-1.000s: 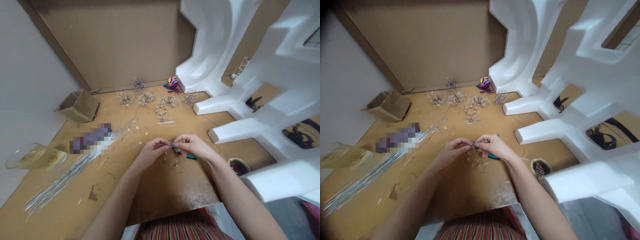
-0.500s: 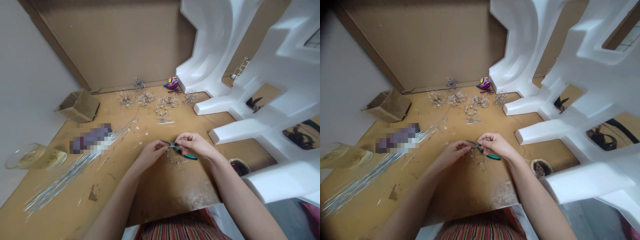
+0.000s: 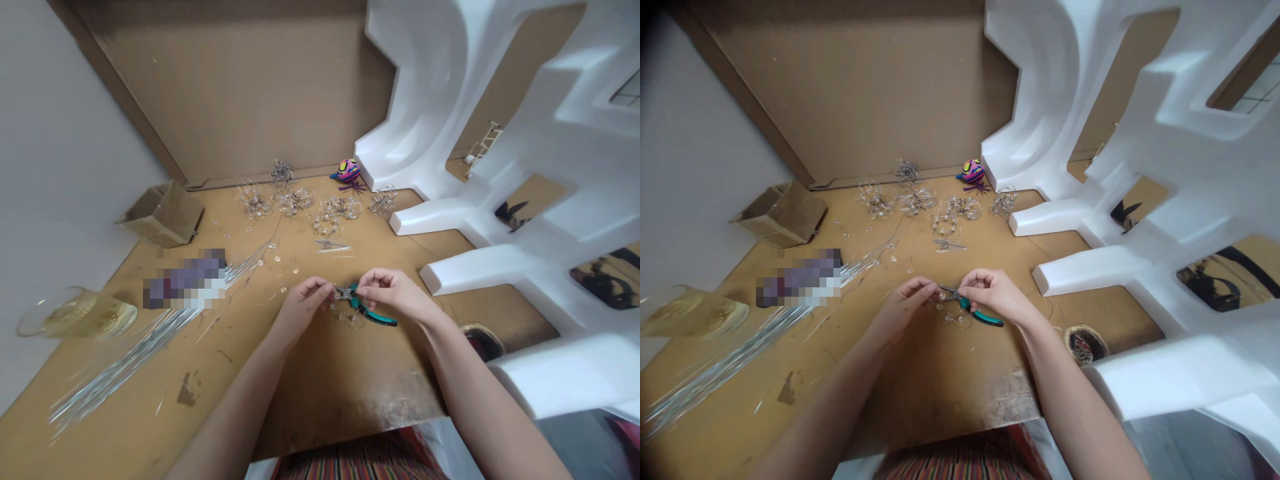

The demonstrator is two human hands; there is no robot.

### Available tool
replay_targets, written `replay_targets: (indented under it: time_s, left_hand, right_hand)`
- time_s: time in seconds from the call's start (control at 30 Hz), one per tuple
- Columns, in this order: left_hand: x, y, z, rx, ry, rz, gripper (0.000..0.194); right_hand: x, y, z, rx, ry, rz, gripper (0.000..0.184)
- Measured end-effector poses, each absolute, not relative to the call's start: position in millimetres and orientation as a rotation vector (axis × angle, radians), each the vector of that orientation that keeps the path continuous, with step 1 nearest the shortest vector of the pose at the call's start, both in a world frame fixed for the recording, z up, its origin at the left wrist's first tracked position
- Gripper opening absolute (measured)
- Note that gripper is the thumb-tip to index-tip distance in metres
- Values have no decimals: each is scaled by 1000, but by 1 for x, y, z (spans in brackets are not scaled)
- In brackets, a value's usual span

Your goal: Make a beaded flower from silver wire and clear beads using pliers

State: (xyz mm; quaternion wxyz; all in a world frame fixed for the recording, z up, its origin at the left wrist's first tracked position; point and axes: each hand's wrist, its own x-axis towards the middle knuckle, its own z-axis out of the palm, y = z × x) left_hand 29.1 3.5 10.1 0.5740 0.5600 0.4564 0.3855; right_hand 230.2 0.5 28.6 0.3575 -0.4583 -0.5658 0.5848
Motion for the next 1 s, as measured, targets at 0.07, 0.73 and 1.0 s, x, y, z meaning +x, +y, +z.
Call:
replay_targets:
  time_s: [0.07,0.73,1.0]
  left_hand:
    - [30,0,15,1354,1104,929,25]
    - [32,-7,26,1403,1108,1025,22]
    - [33,-5,21,1229,928,1095,19]
  right_hand:
    - [228,-1,30,-1208,-1454,1475,26]
    - [213,-10,28,-1263,-1562,1016,20]
    - [211,-13,30,-1145,-1576,859,15]
